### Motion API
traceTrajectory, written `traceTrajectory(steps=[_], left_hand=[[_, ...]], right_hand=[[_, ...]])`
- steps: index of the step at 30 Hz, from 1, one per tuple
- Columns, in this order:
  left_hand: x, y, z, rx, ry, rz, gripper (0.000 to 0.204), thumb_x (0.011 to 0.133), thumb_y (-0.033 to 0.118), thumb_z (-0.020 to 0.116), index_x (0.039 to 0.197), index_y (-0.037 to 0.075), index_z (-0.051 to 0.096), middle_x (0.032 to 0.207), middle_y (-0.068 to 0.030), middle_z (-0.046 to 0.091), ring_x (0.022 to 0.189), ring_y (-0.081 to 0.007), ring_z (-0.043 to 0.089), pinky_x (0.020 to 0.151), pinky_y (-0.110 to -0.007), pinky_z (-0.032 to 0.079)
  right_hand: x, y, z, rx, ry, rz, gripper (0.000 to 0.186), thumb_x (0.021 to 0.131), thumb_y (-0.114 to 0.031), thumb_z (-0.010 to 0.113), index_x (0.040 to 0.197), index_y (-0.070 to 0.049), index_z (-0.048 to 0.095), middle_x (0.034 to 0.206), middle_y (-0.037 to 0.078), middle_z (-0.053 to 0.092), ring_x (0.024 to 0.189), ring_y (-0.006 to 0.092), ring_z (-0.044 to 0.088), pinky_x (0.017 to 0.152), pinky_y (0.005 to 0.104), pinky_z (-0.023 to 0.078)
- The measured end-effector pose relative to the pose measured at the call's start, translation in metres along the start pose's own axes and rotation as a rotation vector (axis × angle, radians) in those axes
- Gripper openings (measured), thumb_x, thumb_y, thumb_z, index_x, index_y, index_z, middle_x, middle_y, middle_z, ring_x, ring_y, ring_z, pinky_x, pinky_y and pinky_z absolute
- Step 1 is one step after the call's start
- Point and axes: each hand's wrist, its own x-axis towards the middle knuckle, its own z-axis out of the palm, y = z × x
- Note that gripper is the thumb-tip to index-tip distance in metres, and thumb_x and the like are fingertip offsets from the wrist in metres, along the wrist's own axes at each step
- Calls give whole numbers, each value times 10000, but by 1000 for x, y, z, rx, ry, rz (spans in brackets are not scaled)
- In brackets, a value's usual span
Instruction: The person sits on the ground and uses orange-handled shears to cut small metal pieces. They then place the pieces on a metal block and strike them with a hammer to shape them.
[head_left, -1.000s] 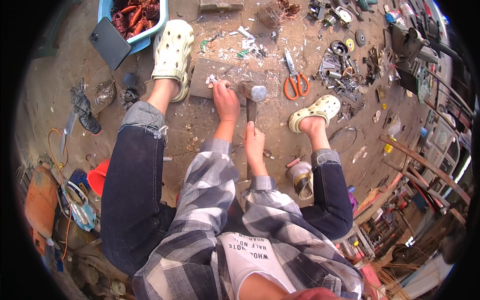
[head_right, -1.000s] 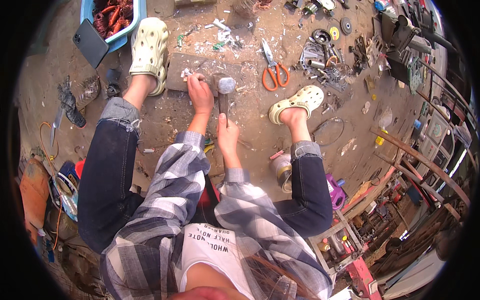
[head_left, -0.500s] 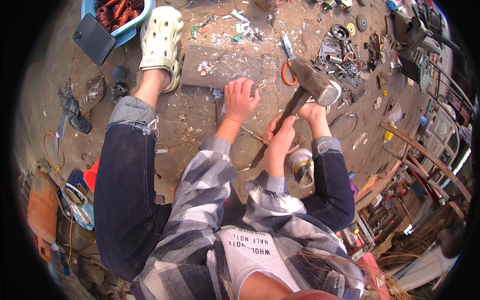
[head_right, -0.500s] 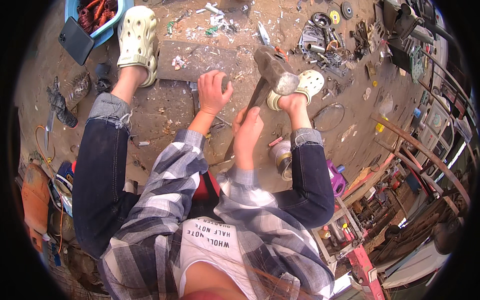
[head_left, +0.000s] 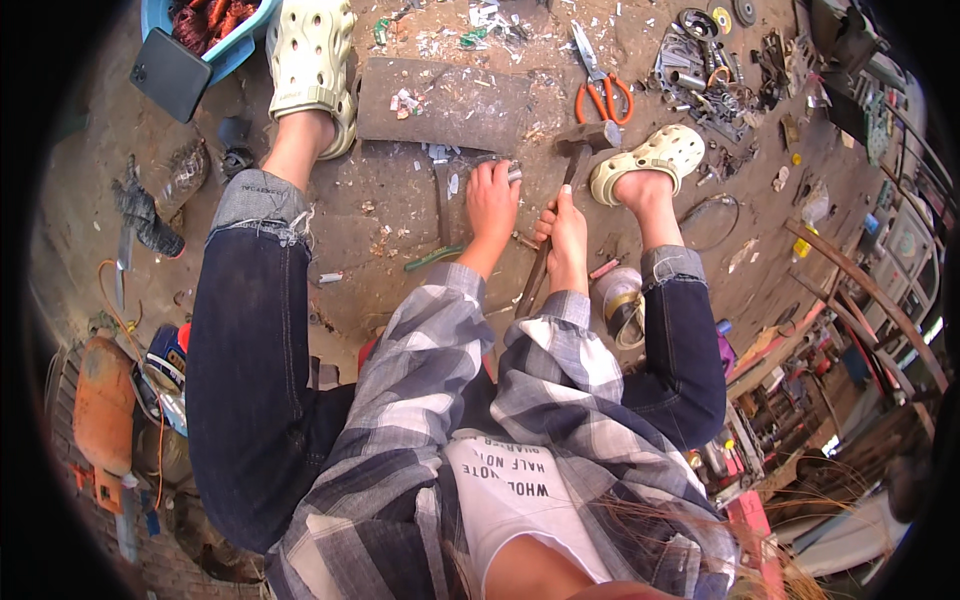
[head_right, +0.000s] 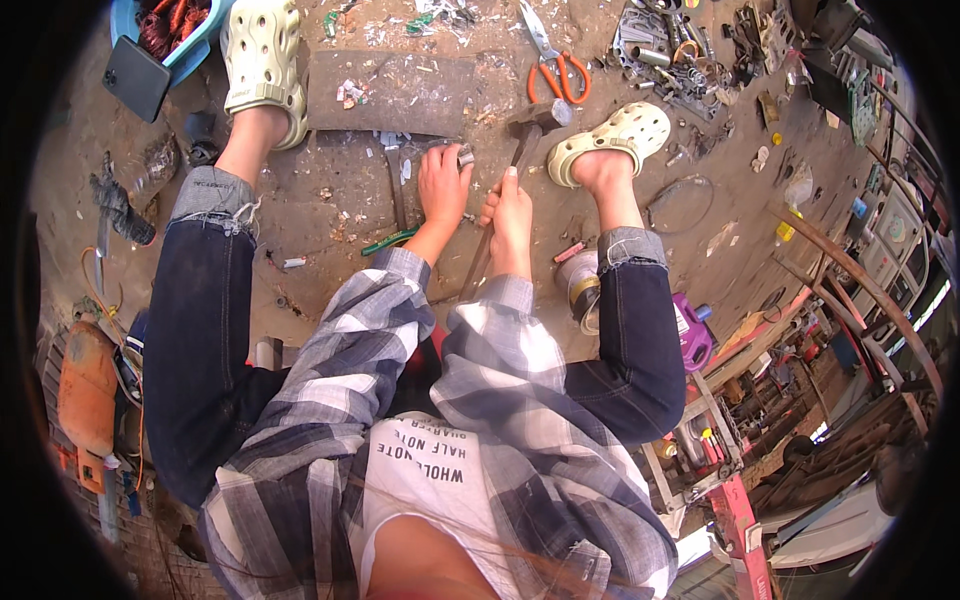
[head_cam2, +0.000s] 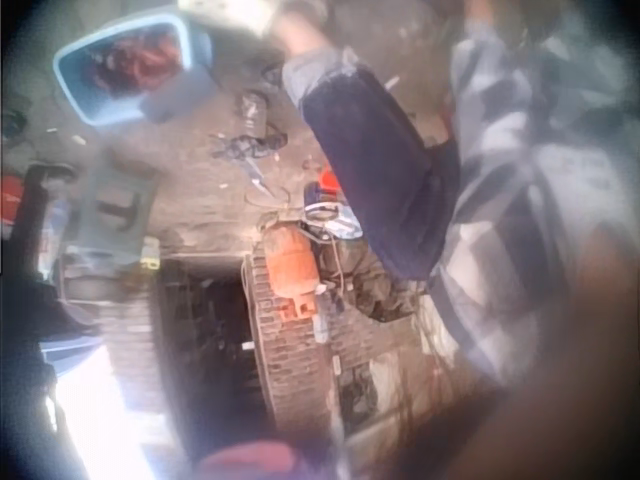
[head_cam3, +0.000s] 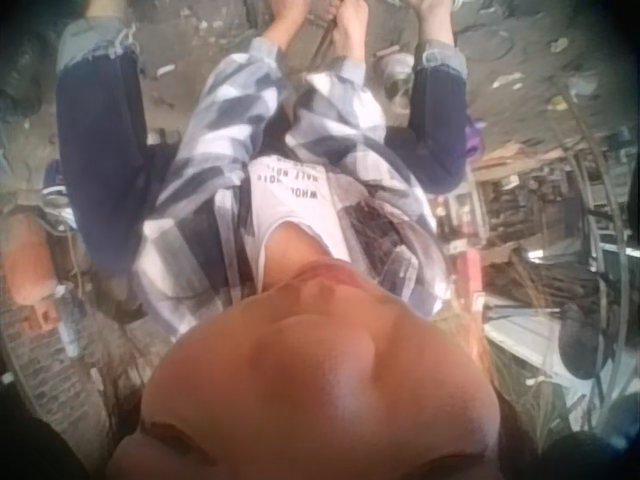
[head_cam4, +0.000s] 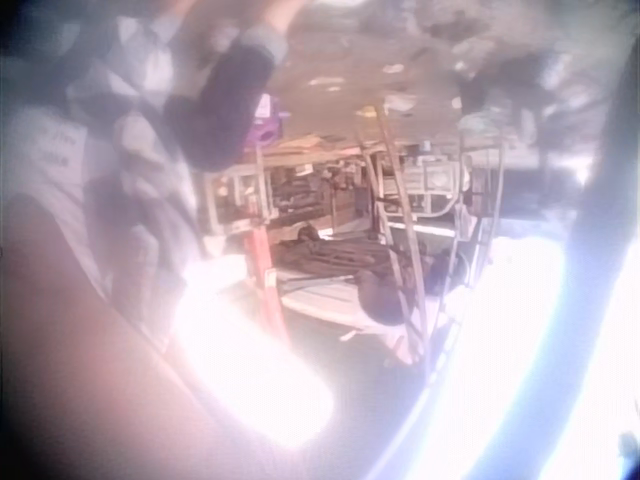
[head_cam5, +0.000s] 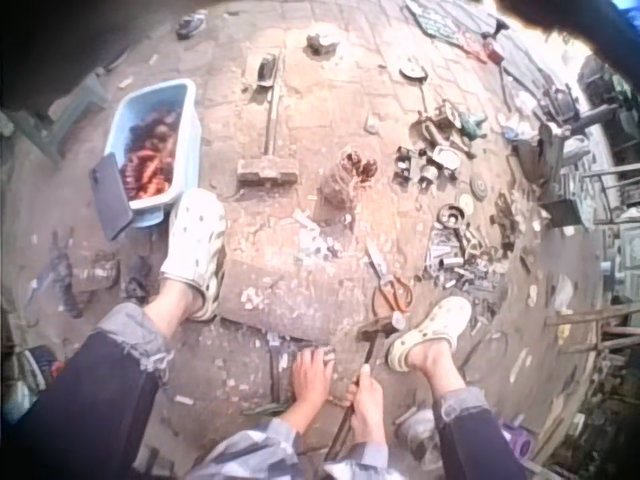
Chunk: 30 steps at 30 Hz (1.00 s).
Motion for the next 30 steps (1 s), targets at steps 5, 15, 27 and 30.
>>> traceTrajectory(steps=[5, 15, 27, 30], left_hand=[[1, 1, 4, 40, -54, 70, 291, 758, 147, 679, 1014, 81, 557, 1021, -90, 543, 971, -289, 517, 831, -399, 429], [35, 43, -16, -518, 263, 172, 311, 791, -3, 623, 1062, 11, 472, 1045, -168, 508, 927, -329, 528, 817, -388, 457], [96, 22, -62, -122, 251, 71, 326, 768, -28, 597, 1087, 40, 602, 1001, -133, 473, 869, -285, 536, 768, -382, 462], [100, 22, -62, -88, 216, 78, 311, 766, -28, 607, 1069, 43, 595, 984, -140, 483, 881, -307, 538, 768, -400, 455]], right_hand=[[2, 11, 4, -21, 7, -36, 384, 978, -430, 425, 775, -105, 408, 548, -62, 303, 435, 61, 275, 408, 235, 241], [5, 10, 5, 17, -37, -16, 368, 985, -395, 408, 774, -94, 409, 543, -55, 326, 429, 66, 294, 404, 242, 253], [1, 8, 6, 5, -5, -21, 371, 980, -409, 414, 787, -93, 399, 540, -54, 321, 419, 68, 302, 399, 249, 261], [0, 7, 8, 21, -8, -22, 370, 977, -409, 422, 788, -93, 402, 539, -54, 322, 418, 66, 301, 395, 247, 258]])
